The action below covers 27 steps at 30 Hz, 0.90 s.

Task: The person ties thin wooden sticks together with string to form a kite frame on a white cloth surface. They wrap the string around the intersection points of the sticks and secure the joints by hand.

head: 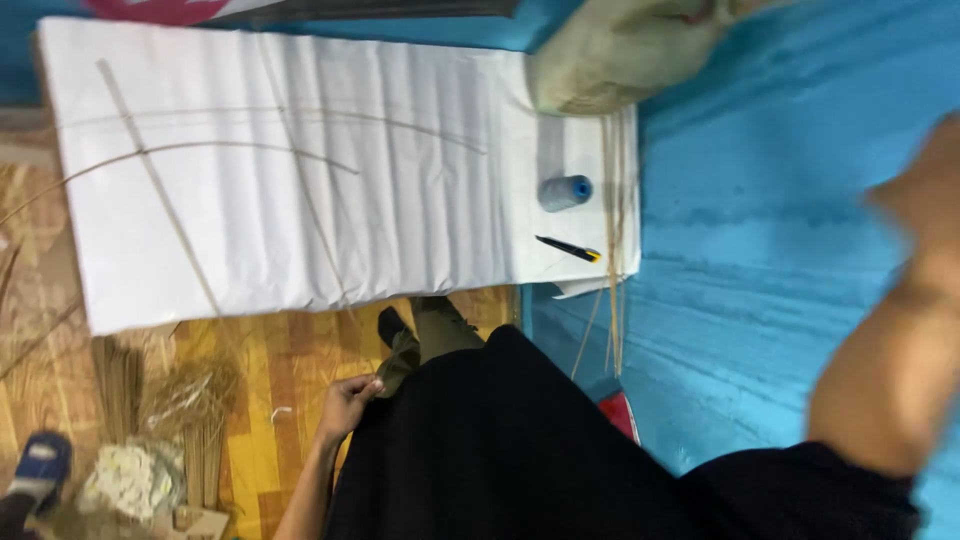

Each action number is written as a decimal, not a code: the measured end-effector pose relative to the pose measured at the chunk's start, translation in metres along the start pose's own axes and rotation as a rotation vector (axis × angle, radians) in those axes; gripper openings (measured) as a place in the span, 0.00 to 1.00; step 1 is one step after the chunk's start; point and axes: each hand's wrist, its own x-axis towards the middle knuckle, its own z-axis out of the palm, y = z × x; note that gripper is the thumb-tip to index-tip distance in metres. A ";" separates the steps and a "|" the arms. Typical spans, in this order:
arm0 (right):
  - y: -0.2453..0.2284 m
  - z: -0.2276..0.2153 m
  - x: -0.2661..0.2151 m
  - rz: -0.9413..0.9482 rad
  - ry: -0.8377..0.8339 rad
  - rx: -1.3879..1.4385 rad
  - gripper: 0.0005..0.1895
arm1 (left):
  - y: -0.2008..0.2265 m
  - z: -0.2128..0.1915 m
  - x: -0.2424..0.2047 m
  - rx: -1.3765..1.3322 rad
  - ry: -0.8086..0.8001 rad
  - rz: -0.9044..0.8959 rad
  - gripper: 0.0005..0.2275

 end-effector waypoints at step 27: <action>-0.338 0.361 -0.089 -0.470 -1.183 0.769 0.07 | 0.017 0.000 -0.009 -0.054 0.083 0.141 0.03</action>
